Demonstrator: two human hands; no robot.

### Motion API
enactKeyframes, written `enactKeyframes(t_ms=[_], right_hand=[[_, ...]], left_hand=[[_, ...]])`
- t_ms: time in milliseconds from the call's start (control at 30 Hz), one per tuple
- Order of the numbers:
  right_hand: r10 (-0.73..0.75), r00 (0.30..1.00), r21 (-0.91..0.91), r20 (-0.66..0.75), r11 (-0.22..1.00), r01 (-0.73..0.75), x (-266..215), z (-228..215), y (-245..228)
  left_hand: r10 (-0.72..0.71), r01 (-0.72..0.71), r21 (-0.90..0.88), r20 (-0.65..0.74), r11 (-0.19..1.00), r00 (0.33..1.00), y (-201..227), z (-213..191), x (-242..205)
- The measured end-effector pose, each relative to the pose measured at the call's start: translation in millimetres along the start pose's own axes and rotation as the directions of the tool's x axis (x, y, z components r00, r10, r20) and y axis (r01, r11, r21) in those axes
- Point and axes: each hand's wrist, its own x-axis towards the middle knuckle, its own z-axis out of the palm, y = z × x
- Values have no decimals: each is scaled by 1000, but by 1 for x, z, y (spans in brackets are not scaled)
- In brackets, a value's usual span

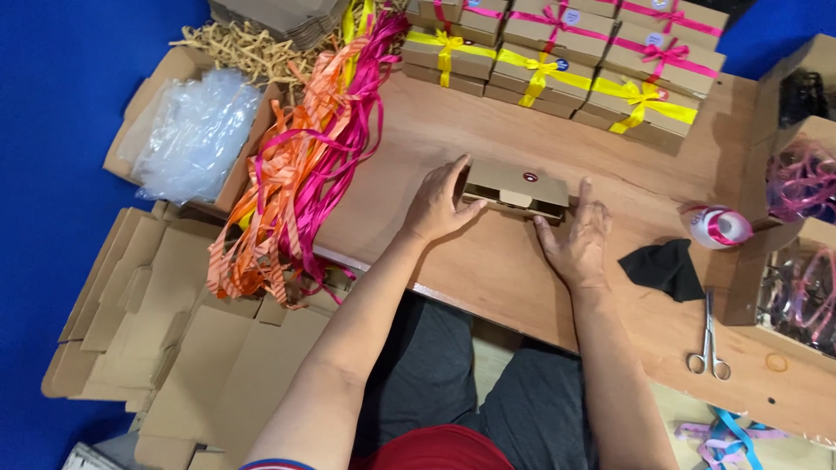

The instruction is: The person folds a cardboard box by hand, places a pair of sunglasses inside it, and closes the box.

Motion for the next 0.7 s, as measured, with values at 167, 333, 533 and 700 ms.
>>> enactKeyframes(t_ms=[167,333,533,700], right_hand=[[-24,1000,0,0,1000,24,-1,0,0],[-76,996,-13,-36,997,76,-3,6,9],[-118,992,-39,-35,992,116,-7,14,19],[-117,993,-4,-31,993,116,-7,8,15]], left_hand=[[-21,21,-9,9,1000,1000,-3,1,-2],[-4,4,-20,-3,1000,1000,1,-2,0],[18,-19,-17,-36,1000,999,1,-3,-1],[-12,12,-21,15,1000,1000,1,-4,-1]])
